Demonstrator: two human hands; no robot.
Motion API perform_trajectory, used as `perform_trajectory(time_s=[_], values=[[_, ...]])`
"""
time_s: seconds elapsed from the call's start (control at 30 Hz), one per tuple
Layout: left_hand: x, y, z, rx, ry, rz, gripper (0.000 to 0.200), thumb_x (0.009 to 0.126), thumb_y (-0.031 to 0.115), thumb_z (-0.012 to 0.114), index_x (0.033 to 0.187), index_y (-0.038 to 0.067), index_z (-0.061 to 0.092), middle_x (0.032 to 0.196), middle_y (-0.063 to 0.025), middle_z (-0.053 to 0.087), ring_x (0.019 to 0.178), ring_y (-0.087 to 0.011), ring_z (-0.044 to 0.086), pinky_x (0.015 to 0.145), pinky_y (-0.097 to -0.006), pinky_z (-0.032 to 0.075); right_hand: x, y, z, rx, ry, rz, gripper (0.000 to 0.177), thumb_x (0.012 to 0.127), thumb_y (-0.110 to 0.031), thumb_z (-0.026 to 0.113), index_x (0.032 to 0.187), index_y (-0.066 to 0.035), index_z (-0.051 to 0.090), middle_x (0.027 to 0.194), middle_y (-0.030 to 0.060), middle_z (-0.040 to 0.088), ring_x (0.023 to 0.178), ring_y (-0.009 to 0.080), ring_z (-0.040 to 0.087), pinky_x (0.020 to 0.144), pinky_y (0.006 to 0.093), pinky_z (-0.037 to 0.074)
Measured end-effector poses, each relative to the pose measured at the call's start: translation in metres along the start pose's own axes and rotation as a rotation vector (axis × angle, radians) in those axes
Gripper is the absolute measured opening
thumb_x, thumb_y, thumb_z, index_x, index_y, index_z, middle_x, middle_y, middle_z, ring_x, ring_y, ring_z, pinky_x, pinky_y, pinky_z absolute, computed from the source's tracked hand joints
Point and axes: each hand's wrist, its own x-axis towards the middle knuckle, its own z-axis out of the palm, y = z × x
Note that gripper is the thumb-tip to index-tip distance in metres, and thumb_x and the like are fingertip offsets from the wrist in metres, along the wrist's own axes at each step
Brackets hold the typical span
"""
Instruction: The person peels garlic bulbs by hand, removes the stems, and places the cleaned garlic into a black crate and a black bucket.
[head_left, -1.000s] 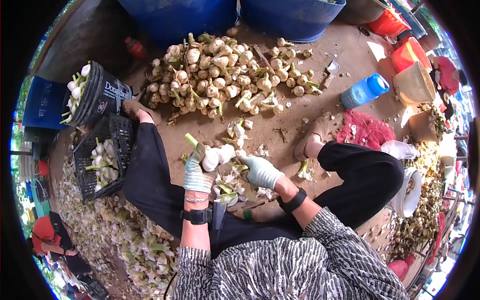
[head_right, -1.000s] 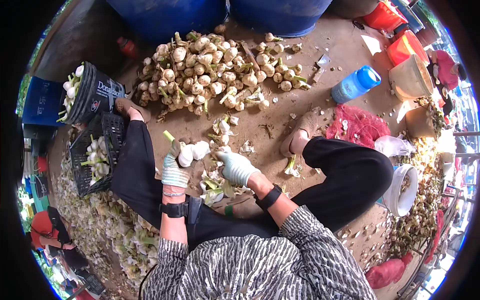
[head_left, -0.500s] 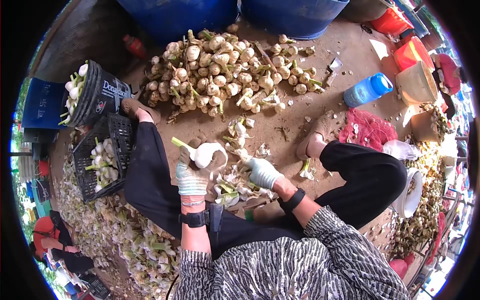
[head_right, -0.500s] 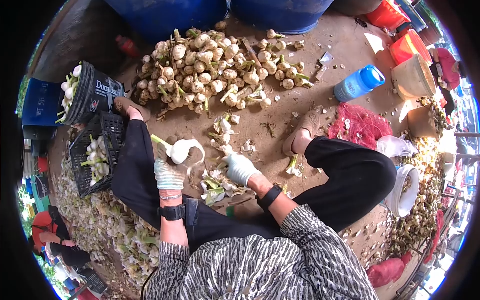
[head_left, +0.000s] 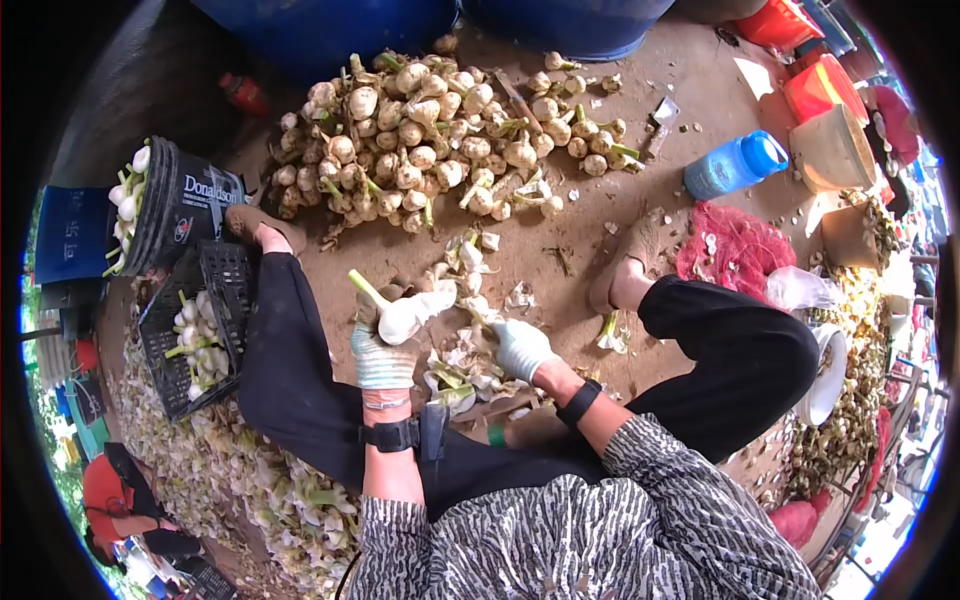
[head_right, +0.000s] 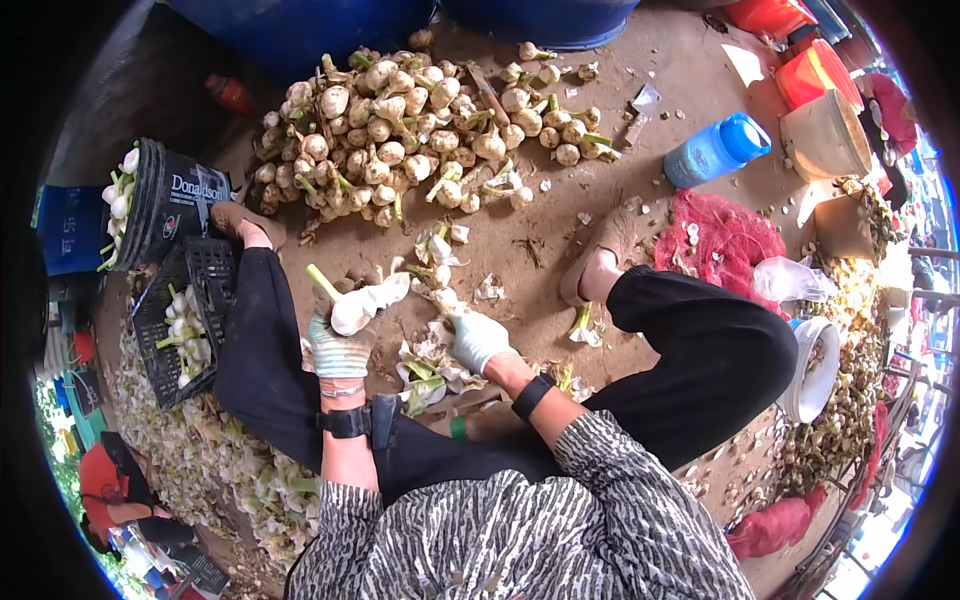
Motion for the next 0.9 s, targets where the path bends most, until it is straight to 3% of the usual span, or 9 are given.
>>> perform_trajectory(time_s=[0.1, 0.17, 0.37, 0.43, 0.57, 0.63, 0.7, 0.8, 0.9], values=[[0.001, -0.005, -0.011, 0.025, 0.039, 0.019, 0.034, 0.079, 0.036, 0.063, 0.085, 0.003, 0.061, 0.098, -0.0119, 0.061, 0.084, -0.0282, 0.059, 0.08, -0.0431, 0.046, -0.006, -0.002, -0.006, -0.277, -0.044, -0.127, 0.057, 0.073, -0.018, 0.064, 0.124, -0.005, 0.042, 0.106, 0.0202, 0.056, 0.098, 0.0386, 0.054, 0.079, 0.0392, 0.046], [0.006, -0.013, -0.018, 0.113, 0.07, 0.077, 0.03, 0.077, 0.03, 0.067, 0.086, 0.002, 0.061, 0.096, -0.0124, 0.061, 0.081, -0.0268, 0.06, 0.074, -0.0395, 0.049, -0.001, -0.031, -0.016, 0.175, 0.01, -0.219, 0.063, 0.072, -0.018, 0.065, 0.127, -0.005, 0.037, 0.117, 0.0232, 0.048, 0.104, 0.0351, 0.051, 0.082, 0.0376, 0.044], [0.005, -0.02, -0.006, 0.248, 0.109, 0.103, 0.024, 0.077, 0.026, 0.067, 0.081, 0.002, 0.061, 0.082, -0.0085, 0.062, 0.069, -0.0182, 0.061, 0.059, -0.0286, 0.052, 0.002, -0.042, -0.003, 0.603, 0.105, -0.117, 0.026, 0.073, -0.014, 0.063, 0.096, -0.002, 0.061, 0.081, 0.0161, 0.064, 0.077, 0.0302, 0.062, 0.071, 0.0363, 0.047], [0.007, -0.014, -0.005, 0.111, 0.123, 0.063, 0.025, 0.081, 0.029, 0.063, 0.083, 0.004, 0.061, 0.082, -0.0079, 0.063, 0.071, -0.0193, 0.063, 0.06, -0.0318, 0.054, 0.003, -0.021, 0.002, 0.178, 0.089, -0.068, 0.024, 0.071, -0.005, 0.064, 0.095, -0.003, 0.06, 0.086, 0.0127, 0.064, 0.077, 0.0254, 0.062, 0.07, 0.031, 0.048], [0.014, -0.01, -0.016, 0.092, 0.187, 0.028, 0.028, 0.082, 0.033, 0.06, 0.082, 0.005, 0.062, 0.082, -0.0082, 0.065, 0.066, -0.0189, 0.063, 0.057, -0.0304, 0.054, -0.004, 0.005, -0.002, -0.447, -0.029, -0.13, 0.029, 0.07, -0.017, 0.059, 0.098, -0.006, 0.06, 0.086, 0.0151, 0.063, 0.084, 0.0355, 0.059, 0.073, 0.0378, 0.048], [0.017, -0.014, -0.011, 0.069, 0.337, -0.041, 0.028, 0.079, 0.035, 0.063, 0.087, 0.009, 0.061, 0.079, -0.0062, 0.064, 0.072, -0.0195, 0.063, 0.058, -0.0336, 0.053, 0.002, -0.002, -0.016, -0.399, -0.022, -0.146, 0.029, 0.073, -0.025, 0.06, 0.095, -0.005, 0.062, 0.082, 0.0165, 0.063, 0.082, 0.0332, 0.061, 0.073, 0.0371, 0.048], [0.018, -0.019, -0.018, -0.031, 0.349, -0.154, 0.027, 0.077, 0.037, 0.065, 0.087, 0.013, 0.061, 0.082, -0.0064, 0.064, 0.077, -0.0219, 0.063, 0.063, -0.0382, 0.053, 0.021, -0.01, -0.04, -0.054, -0.06, 0.128, 0.03, 0.075, -0.031, 0.061, 0.09, -0.005, 0.064, 0.078, 0.0165, 0.064, 0.076, 0.0333, 0.061, 0.071, 0.0364, 0.048], [0.016, -0.028, -0.034, -0.04, 0.373, -0.308, 0.028, 0.075, 0.035, 0.067, 0.089, 0.011, 0.06, 0.088, -0.008, 0.064, 0.083, -0.024, 0.061, 0.068, -0.0423, 0.052, 0.076, 0.028, -0.062, -0.205, 0.477, 0.046, 0.03, 0.076, -0.032, 0.062, 0.087, -0.005, 0.064, 0.08, 0.0188, 0.062, 0.077, 0.033, 0.06, 0.07, 0.0376, 0.048], [0.012, -0.041, -0.038, 0.104, 0.514, -0.347, 0.027, 0.079, 0.03, 0.061, 0.093, 0.007, 0.058, 0.088, -0.0102, 0.063, 0.081, -0.0267, 0.061, 0.069, -0.0446, 0.053, 0.129, 0.05, -0.092, -0.561, 0.604, 0.031, 0.035, 0.071, -0.017, 0.059, 0.104, -0.007, 0.054, 0.093, 0.0187, 0.056, 0.084, 0.0386, 0.056, 0.072, 0.0446, 0.048]])
